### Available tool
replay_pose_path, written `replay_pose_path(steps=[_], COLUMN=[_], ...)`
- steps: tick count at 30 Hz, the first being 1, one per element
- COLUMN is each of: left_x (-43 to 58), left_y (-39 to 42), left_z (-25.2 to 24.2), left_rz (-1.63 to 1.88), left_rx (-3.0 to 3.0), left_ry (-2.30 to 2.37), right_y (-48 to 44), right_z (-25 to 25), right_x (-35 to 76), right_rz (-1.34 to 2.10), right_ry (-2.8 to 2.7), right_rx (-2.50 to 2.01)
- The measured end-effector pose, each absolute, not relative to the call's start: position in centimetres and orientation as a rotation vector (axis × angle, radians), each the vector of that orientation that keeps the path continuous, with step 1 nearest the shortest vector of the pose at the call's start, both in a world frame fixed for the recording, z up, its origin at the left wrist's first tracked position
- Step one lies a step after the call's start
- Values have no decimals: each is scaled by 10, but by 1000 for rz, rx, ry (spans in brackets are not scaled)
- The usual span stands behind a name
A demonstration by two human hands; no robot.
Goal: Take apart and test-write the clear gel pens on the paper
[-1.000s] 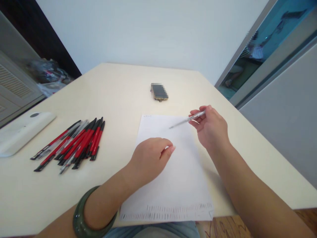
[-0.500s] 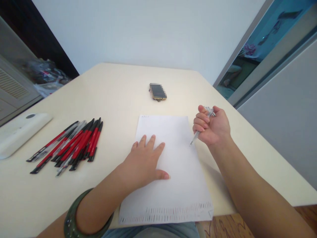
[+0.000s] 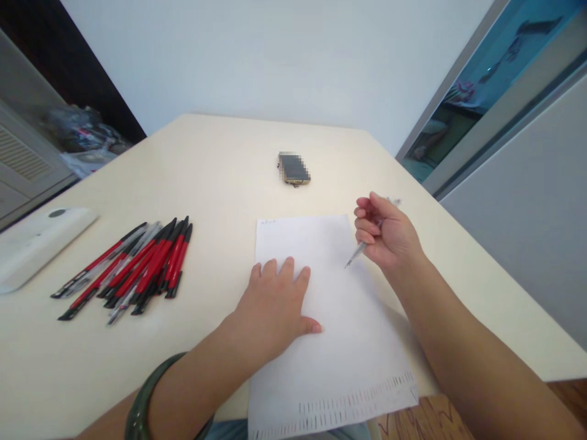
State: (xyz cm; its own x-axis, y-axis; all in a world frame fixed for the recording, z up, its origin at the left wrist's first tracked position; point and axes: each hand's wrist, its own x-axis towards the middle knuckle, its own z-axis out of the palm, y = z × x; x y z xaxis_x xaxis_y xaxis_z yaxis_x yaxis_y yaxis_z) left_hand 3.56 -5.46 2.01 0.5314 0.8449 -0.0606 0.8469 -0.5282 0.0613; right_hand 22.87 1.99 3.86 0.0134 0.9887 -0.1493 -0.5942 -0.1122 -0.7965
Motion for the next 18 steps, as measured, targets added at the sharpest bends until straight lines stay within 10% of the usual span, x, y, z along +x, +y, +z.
replay_pose_path(steps=[11, 18], left_x=[35, 36], left_y=[-57, -58], left_z=[23, 20], left_rz=[7, 37], left_rx=[2670, 2681], left_ry=[1493, 1510], right_y=[58, 86], right_z=[12, -11], right_x=[185, 148], right_rz=[1798, 1276], right_ry=[-896, -1127], right_rx=[-934, -1083])
